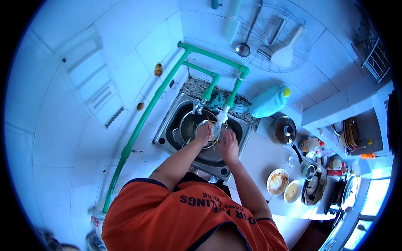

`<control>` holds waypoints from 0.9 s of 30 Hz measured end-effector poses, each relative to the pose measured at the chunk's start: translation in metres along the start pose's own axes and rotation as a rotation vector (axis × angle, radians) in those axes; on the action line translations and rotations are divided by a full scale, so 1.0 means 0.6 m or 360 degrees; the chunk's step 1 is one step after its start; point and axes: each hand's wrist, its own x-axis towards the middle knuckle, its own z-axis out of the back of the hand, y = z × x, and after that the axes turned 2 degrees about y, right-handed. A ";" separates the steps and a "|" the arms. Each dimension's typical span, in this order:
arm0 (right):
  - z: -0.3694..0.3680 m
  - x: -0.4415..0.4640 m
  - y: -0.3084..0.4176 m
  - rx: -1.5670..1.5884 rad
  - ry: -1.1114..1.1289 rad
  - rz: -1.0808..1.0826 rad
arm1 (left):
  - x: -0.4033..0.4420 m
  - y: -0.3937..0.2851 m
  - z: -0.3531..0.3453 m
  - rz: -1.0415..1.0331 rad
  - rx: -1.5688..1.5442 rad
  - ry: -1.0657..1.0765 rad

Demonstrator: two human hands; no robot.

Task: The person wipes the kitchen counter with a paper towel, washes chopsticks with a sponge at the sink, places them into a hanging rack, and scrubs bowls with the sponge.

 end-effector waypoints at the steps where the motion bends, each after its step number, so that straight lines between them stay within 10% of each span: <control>1: 0.006 0.021 0.010 -0.0199 -0.0119 0.0196 | -0.011 -0.009 0.008 -0.0026 -0.0014 -0.0016; 12: -0.007 0.152 -0.015 -0.1128 0.0845 0.0462 | -0.081 -0.054 0.118 -0.0099 0.0113 0.0109; 27: -0.018 0.163 -0.007 -0.1059 0.0781 -0.0018 | -0.149 -0.068 0.094 -0.0286 -0.0029 0.0594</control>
